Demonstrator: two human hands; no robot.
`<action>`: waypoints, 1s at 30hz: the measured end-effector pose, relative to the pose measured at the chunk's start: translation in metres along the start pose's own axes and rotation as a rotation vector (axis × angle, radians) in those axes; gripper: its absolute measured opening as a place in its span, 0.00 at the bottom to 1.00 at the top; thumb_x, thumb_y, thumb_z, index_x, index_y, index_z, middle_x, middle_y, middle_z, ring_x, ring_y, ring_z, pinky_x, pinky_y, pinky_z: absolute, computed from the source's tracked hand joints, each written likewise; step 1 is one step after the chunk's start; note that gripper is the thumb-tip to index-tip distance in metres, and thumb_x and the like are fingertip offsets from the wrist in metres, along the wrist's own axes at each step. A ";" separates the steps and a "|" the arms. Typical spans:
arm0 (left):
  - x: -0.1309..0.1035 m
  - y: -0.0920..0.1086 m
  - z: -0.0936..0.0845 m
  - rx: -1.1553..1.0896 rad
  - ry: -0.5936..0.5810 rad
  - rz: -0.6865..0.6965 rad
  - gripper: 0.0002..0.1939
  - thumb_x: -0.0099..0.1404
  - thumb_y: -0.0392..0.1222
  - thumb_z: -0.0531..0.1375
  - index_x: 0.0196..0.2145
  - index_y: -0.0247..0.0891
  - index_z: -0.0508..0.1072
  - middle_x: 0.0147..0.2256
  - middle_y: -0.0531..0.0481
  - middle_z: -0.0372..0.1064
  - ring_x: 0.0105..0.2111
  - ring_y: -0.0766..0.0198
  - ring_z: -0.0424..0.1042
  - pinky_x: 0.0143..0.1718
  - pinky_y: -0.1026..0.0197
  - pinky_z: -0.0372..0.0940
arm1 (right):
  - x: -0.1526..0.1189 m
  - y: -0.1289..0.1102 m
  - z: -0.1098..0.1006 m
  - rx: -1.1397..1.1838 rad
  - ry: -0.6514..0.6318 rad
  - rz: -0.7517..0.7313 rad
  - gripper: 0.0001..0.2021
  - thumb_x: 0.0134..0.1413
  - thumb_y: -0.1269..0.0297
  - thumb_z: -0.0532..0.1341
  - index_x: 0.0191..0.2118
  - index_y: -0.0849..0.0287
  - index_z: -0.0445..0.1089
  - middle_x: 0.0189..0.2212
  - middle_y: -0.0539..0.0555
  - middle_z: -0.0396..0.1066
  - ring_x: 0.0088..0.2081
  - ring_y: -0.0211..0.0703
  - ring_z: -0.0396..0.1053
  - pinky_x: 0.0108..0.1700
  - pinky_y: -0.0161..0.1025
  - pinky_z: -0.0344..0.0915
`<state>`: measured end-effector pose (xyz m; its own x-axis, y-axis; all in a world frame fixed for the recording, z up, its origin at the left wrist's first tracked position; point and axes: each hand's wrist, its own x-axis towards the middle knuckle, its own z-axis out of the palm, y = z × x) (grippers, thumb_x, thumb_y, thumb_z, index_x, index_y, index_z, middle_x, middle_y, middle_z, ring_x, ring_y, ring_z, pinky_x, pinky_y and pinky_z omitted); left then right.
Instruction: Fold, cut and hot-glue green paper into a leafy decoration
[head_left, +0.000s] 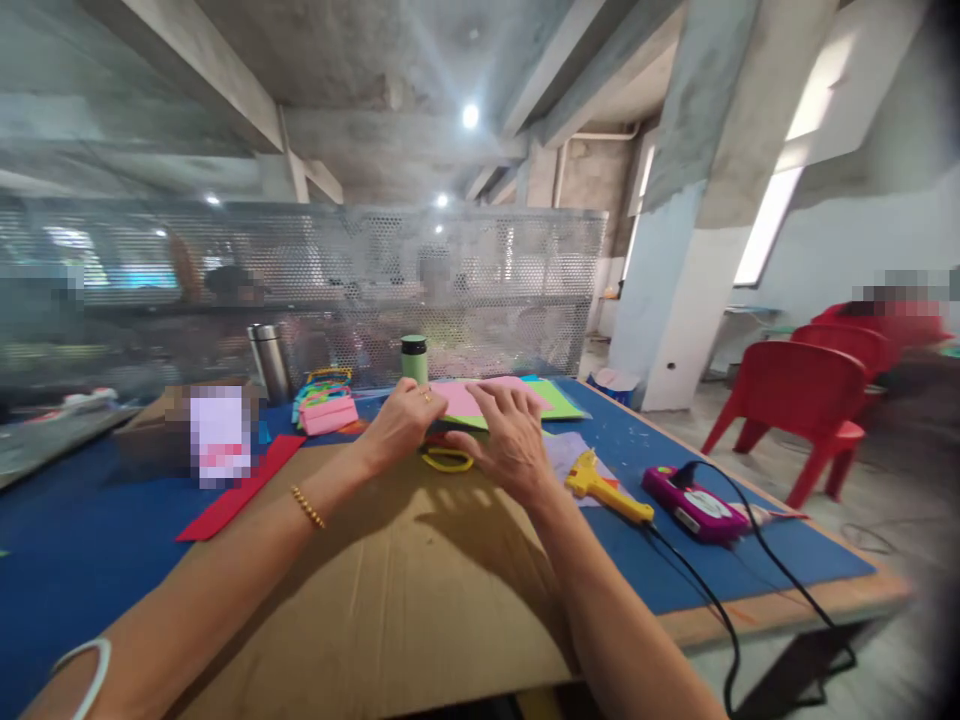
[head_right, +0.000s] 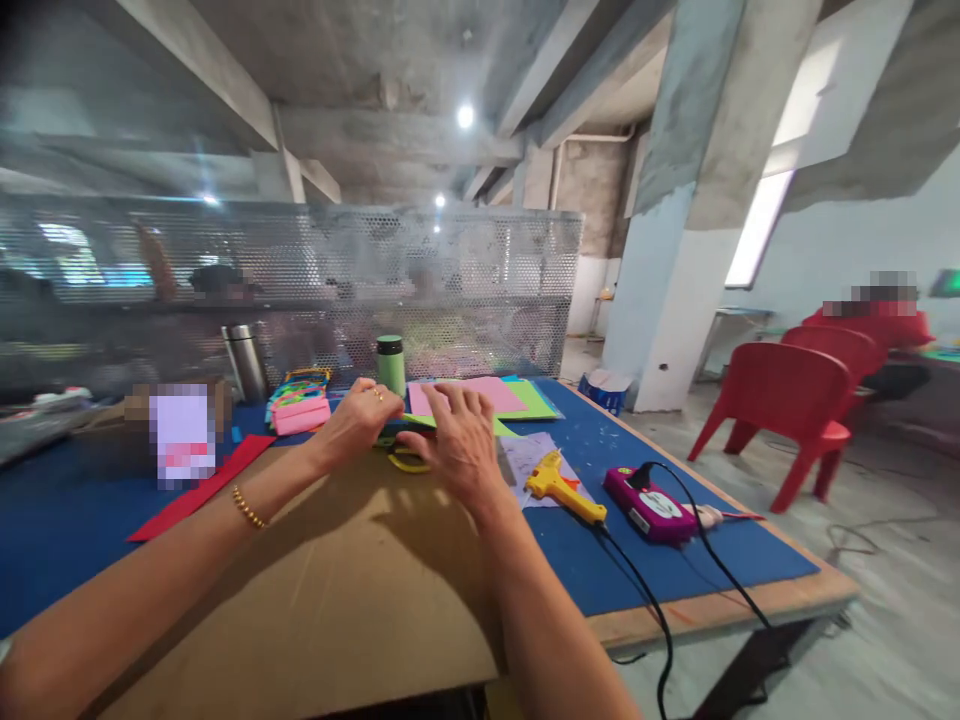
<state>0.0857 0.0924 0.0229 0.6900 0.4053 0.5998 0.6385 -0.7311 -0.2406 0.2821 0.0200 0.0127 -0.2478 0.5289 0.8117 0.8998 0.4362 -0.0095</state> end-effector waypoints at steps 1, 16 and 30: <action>-0.018 0.001 -0.007 0.041 -0.017 0.001 0.15 0.74 0.34 0.47 0.37 0.38 0.73 0.34 0.45 0.75 0.38 0.57 0.70 0.49 0.53 0.57 | 0.000 0.004 0.000 -0.027 -0.143 -0.001 0.25 0.61 0.53 0.65 0.58 0.62 0.70 0.52 0.66 0.73 0.55 0.59 0.66 0.59 0.55 0.55; -0.179 0.009 -0.047 0.151 -0.282 -0.228 0.19 0.63 0.22 0.48 0.34 0.39 0.74 0.35 0.40 0.76 0.38 0.50 0.72 0.46 0.47 0.61 | -0.074 -0.045 -0.025 0.026 -0.571 -0.196 0.10 0.66 0.74 0.56 0.36 0.62 0.74 0.33 0.57 0.75 0.37 0.44 0.71 0.40 0.38 0.59; -0.231 0.120 -0.070 -0.677 0.010 -0.393 0.22 0.66 0.25 0.52 0.50 0.40 0.77 0.55 0.45 0.75 0.59 0.56 0.70 0.66 0.46 0.59 | -0.107 -0.151 -0.048 0.419 -0.479 -0.350 0.15 0.63 0.68 0.63 0.53 0.61 0.65 0.45 0.60 0.72 0.45 0.51 0.69 0.47 0.46 0.66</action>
<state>-0.0213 -0.1272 -0.0907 0.4511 0.7011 0.5523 0.4860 -0.7120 0.5069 0.1897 -0.1370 -0.0445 -0.7129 0.5260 0.4638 0.5493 0.8300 -0.0968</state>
